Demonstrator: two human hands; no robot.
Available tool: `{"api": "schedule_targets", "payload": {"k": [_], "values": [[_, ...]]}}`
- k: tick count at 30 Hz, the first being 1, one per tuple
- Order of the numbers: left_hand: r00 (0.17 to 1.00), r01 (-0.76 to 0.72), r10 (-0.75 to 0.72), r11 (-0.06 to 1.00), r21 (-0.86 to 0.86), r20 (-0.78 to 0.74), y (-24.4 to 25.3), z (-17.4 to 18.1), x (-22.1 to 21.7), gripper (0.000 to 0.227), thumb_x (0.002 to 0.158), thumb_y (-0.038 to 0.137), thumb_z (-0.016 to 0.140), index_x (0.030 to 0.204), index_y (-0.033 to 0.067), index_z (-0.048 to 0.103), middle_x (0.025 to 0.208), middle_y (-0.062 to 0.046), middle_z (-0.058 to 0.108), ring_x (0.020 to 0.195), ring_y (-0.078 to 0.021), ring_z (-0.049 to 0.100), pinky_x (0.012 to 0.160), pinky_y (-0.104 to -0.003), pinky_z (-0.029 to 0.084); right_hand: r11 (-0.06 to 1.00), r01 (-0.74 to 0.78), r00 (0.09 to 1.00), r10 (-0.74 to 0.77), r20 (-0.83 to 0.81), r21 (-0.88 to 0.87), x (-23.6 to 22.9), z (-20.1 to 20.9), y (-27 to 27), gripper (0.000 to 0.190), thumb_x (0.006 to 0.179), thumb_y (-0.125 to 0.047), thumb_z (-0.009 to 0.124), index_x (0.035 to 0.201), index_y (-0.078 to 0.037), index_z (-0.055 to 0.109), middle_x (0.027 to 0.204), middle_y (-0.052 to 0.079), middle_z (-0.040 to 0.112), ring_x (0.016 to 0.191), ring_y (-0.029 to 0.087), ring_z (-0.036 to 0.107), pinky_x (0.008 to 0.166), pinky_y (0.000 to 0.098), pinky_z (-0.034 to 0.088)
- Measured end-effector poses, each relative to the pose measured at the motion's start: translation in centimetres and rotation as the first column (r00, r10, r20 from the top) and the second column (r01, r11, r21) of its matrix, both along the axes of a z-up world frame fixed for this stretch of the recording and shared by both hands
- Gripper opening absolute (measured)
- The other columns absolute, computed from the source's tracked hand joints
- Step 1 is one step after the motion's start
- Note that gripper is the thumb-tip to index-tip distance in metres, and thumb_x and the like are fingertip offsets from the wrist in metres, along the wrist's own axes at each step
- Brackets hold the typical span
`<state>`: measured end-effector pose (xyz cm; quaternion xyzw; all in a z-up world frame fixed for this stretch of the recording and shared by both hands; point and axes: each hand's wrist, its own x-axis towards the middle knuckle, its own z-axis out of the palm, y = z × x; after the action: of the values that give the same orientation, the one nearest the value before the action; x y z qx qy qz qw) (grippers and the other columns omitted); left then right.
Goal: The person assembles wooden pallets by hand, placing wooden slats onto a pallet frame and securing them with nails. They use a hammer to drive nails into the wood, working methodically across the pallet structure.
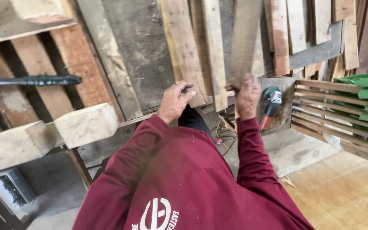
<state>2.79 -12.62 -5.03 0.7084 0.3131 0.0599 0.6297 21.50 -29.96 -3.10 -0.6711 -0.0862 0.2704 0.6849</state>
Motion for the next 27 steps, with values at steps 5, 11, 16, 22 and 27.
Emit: {"api": "schedule_targets", "payload": {"k": [5, 11, 16, 22, 27], "values": [[0.973, 0.174, -0.191, 0.976, -0.128, -0.133, -5.1, -2.4, 4.9, 0.041, 0.092, 0.032, 0.071, 0.123, 0.0051, 0.068, 0.098, -0.012, 0.069, 0.089, -0.0229, 0.066, 0.083, -0.036, 0.053, 0.968, 0.122, 0.978, -0.080, 0.190, -0.221, 12.7, -3.0, -6.2, 0.050, 0.107, -0.058, 0.054, 0.105, -0.008, 0.056, 0.089, 0.012, 0.060, 0.072, 0.015, 0.066, 0.062, 0.0360, 0.065], [0.978, 0.196, -0.194, 0.980, 0.019, -0.079, -6.6, -3.7, 9.6, 0.036, 0.093, 0.030, 0.072, 0.118, 0.0041, 0.070, 0.100, -0.013, 0.067, 0.092, -0.0237, 0.066, 0.083, -0.037, 0.053, 0.922, 0.348, 0.873, -0.253, 0.418, -0.168, 22.5, -12.4, -10.4, 0.048, 0.109, -0.023, 0.065, 0.149, -0.007, 0.044, 0.137, 0.013, 0.057, 0.117, 0.020, 0.062, 0.099, 0.0368, 0.057], [0.998, -0.008, 0.010, 1.000, 0.023, -0.061, -5.0, -4.2, 9.7, 0.033, 0.094, 0.026, 0.071, 0.120, 0.0049, 0.069, 0.105, -0.011, 0.068, 0.093, -0.0197, 0.068, 0.083, -0.033, 0.057, 0.888, 0.045, 0.961, 0.086, 0.263, -0.457, 18.5, -16.0, -9.1, 0.042, 0.108, -0.027, 0.068, 0.146, -0.011, 0.061, 0.138, 0.013, 0.067, 0.127, 0.027, 0.067, 0.111, 0.0405, 0.061], [0.989, -0.080, 0.084, 0.996, 0.031, -0.120, -4.0, -4.0, 8.9, 0.033, 0.096, 0.024, 0.071, 0.121, 0.0022, 0.069, 0.101, -0.009, 0.070, 0.092, -0.0178, 0.067, 0.084, -0.031, 0.055, 0.592, 0.109, 0.650, 0.565, 0.508, -0.798, 13.1, -10.6, -3.4, 0.074, 0.075, -0.029, 0.084, 0.137, -0.003, 0.055, 0.120, 0.024, 0.057, 0.109, 0.042, 0.053, 0.092, 0.0506, 0.046], [0.978, -0.178, 0.177, 0.984, 0.002, -0.109, -4.4, -4.1, 9.2, 0.034, 0.096, 0.025, 0.071, 0.121, 0.0015, 0.069, 0.104, -0.009, 0.070, 0.090, -0.0161, 0.067, 0.081, -0.030, 0.055, 0.904, -0.399, 0.871, 0.320, -0.373, -0.156, 13.6, -6.0, -2.6, 0.051, 0.100, -0.018, 0.049, 0.147, 0.000, 0.053, 0.109, 0.018, 0.064, 0.092, 0.027, 0.062, 0.079, 0.0421, 0.055]]}}
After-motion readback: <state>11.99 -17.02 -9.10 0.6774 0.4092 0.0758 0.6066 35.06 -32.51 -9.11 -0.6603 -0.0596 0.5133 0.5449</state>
